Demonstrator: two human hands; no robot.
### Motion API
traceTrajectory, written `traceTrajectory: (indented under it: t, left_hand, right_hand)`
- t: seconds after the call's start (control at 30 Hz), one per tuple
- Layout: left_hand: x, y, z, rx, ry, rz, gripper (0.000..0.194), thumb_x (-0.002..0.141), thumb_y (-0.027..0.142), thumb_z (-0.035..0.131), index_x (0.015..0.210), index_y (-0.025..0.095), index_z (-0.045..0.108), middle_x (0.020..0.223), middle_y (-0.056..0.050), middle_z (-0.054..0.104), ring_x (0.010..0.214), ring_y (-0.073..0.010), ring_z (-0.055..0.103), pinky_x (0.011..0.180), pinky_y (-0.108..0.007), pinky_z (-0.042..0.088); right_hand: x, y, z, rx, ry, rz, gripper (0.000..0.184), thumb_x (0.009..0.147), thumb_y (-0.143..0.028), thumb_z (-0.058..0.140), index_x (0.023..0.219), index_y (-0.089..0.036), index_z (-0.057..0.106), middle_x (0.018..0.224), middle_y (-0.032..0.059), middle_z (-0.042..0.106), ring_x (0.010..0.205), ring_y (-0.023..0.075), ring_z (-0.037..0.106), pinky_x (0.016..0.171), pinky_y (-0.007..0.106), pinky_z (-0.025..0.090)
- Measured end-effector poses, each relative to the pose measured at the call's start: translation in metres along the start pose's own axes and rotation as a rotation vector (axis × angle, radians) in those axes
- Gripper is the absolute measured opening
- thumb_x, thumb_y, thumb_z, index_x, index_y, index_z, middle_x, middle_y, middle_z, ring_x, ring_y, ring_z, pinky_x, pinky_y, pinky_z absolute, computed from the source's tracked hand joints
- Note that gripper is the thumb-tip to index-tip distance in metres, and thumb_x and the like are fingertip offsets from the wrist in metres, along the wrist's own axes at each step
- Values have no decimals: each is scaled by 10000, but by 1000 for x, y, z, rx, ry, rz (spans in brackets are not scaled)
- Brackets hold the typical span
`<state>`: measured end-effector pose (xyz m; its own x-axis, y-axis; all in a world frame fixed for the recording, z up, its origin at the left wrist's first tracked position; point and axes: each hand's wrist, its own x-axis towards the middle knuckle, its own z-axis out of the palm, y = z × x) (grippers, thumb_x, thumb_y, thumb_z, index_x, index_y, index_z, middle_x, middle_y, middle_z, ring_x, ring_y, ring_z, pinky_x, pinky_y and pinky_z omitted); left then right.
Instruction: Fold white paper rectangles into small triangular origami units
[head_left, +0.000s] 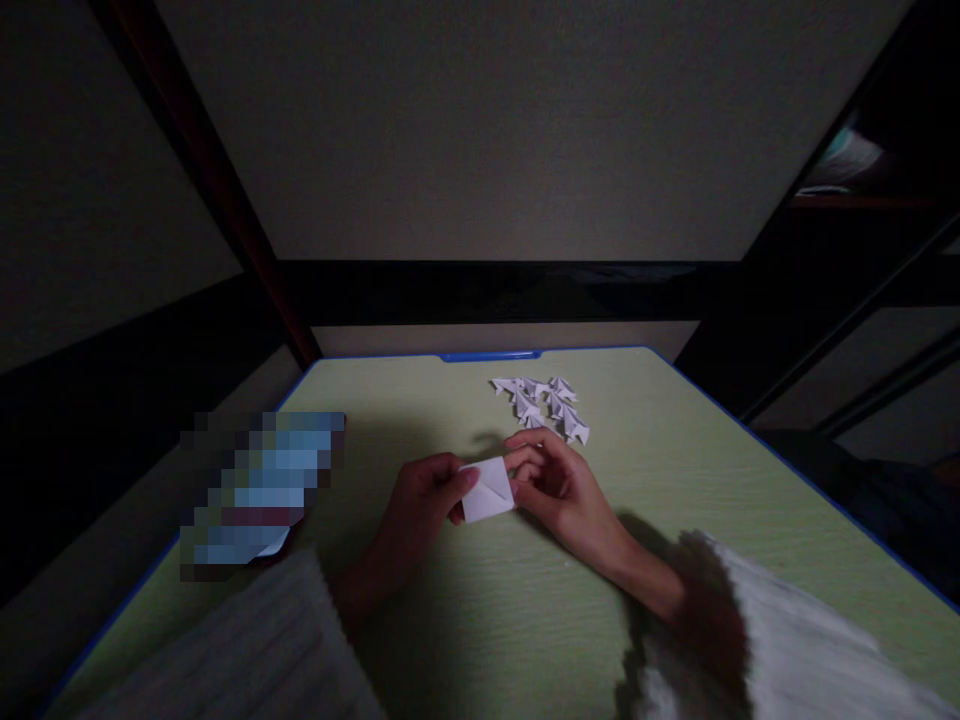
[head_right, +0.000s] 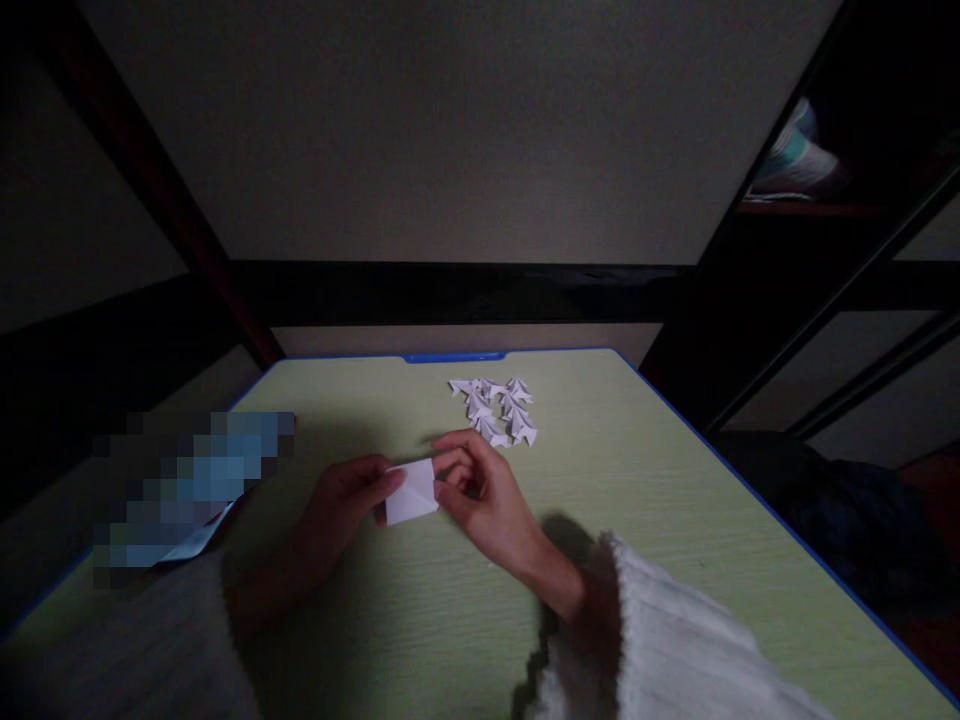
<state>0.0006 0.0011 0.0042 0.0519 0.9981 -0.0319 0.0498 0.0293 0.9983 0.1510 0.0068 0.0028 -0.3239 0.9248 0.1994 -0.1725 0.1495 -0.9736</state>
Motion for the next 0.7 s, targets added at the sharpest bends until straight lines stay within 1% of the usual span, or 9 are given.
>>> traceTrajectory:
  t: [0.07,0.13,0.2,0.37,0.5,0.6,0.7]
  left_hand:
    - [0,0,0,6,-4,2,232,596,305,570,452,140,497,375,48,456,370,-66,404,384,-176,306]
    - [0,0,0,4,4,7,227,596,306,572,458,139,502,384,49,452,379,-67,400,386,-176,304]
    - [-1,1,0,3,19,2,214,598,299,574,472,135,519,399,48,460,394,-68,404,396,-176,306]
    - [-1,3,1,-21,42,-15,182,589,277,584,490,129,547,418,48,486,419,-71,417,424,-180,315]
    - [-1,2,0,-36,37,-12,179,592,277,585,498,129,550,426,48,494,420,-69,414,420,-177,310]
    - [-2,2,0,-17,35,-1,182,601,274,581,498,127,553,423,47,490,422,-67,412,422,-174,310]
    - [-1,2,0,-3,29,-5,184,602,273,578,494,126,550,424,43,486,425,-70,414,422,-175,310]
  right_hand:
    - [0,0,-1,-30,-15,-8,199,651,-137,563,842,-174,521,620,-32,493,482,65,403,449,195,303]
    - [0,1,-2,-91,-45,2,81,659,-154,558,740,-158,564,524,-49,444,453,63,371,428,196,274]
    - [0,1,-2,-127,-54,7,40,656,-172,567,683,-151,589,489,-52,428,443,62,359,418,199,263]
    - [1,1,-2,-126,-45,-8,76,628,-178,618,700,-162,637,559,-26,496,471,67,394,432,205,303]
    - [1,-2,-1,-143,-58,-43,69,639,-158,619,693,-170,660,691,19,569,595,101,491,517,229,376]
    - [2,-3,-1,-154,-63,-63,82,664,-140,599,687,-176,669,708,24,580,657,114,522,583,241,400]
    - [3,-3,-2,-142,-55,-66,83,672,-137,592,668,-174,666,721,23,574,674,112,525,608,239,404]
